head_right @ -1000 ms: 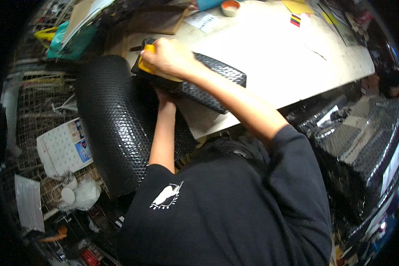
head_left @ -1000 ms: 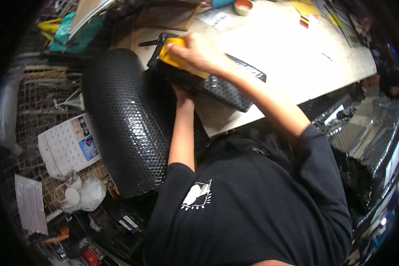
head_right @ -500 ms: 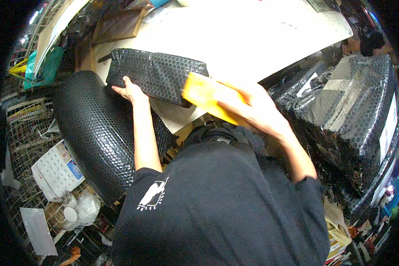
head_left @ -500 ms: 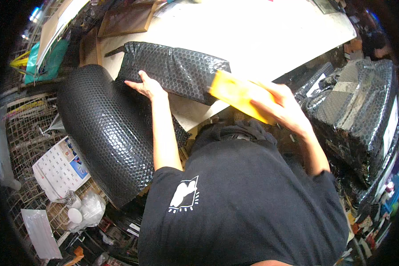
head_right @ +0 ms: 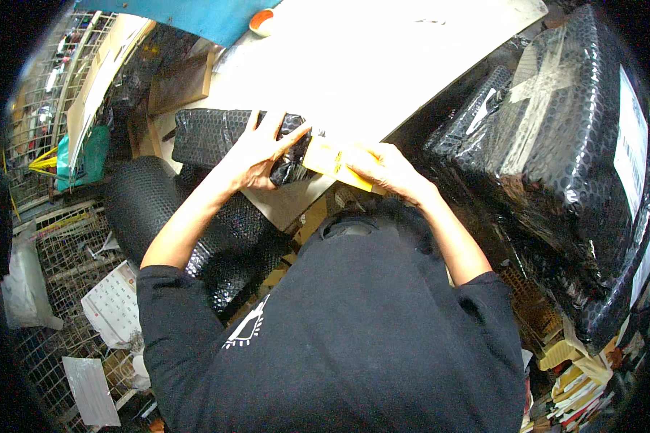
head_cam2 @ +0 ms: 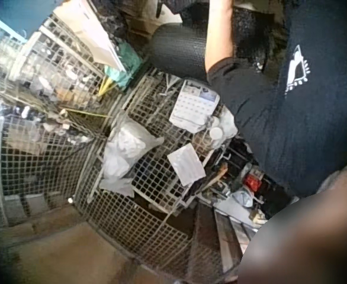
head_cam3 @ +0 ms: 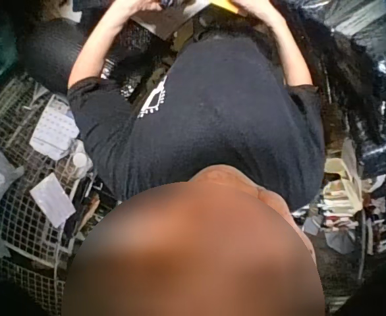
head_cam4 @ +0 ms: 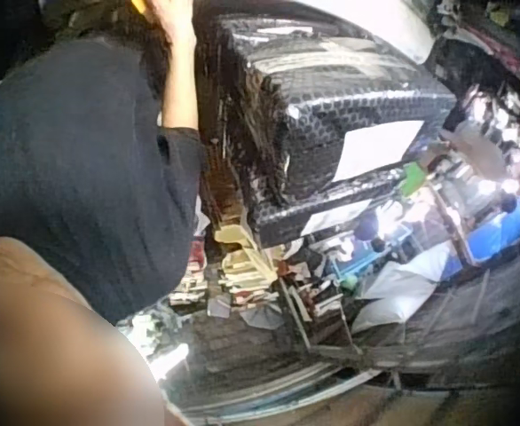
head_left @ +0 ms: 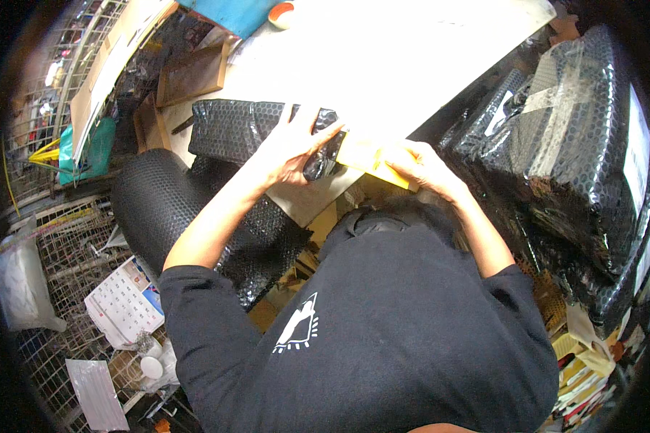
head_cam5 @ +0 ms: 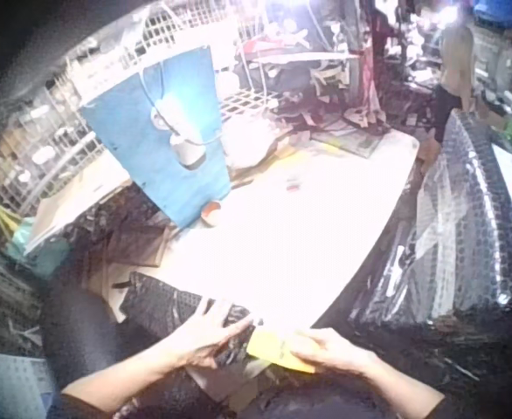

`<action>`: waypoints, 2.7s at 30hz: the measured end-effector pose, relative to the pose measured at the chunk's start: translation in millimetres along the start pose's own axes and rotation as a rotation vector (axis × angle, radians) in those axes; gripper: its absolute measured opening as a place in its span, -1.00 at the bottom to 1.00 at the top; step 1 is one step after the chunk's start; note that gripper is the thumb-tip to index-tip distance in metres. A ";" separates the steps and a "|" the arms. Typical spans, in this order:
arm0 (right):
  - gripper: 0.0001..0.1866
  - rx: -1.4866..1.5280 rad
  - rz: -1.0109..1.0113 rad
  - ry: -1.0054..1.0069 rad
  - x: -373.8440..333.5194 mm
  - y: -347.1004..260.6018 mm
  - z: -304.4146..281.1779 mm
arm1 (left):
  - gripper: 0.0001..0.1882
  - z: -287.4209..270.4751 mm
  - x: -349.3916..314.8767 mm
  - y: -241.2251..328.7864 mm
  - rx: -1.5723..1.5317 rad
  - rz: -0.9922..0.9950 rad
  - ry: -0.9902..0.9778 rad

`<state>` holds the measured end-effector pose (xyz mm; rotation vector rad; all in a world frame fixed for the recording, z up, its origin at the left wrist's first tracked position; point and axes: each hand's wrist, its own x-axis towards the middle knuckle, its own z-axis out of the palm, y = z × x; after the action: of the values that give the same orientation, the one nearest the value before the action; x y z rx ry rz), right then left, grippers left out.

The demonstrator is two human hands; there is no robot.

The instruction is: The person places a white sheet into a cardboard box, closes the box, and wraps it in black bubble wrap. They cut the bubble wrap with scissors, fold it around the box, and secure it with yellow tape. Finally, they affix a small white label to the wrapped package.

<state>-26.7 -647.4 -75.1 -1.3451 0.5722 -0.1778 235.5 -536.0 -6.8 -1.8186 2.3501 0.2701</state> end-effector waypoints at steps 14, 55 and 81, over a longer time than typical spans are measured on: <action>-0.53 -0.266 -0.415 -0.106 -29.6 -204.2 53.2 | -0.01 -109.8 -89.2 5.5 -0.994 -0.484 0.553; -0.42 -0.755 -0.320 -0.052 200.4 -114.9 240.3 | -0.15 124.9 -160.9 -209.5 -0.974 -1.239 0.670; -0.72 -1.215 -0.369 0.180 0.5 -99.4 83.9 | 0.02 71.7 7.7 55.5 0.026 -0.942 0.462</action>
<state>34.3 -598.1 28.7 -2.6398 0.5886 -0.2678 180.8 -512.7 -75.6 -2.9275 1.3852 -0.3297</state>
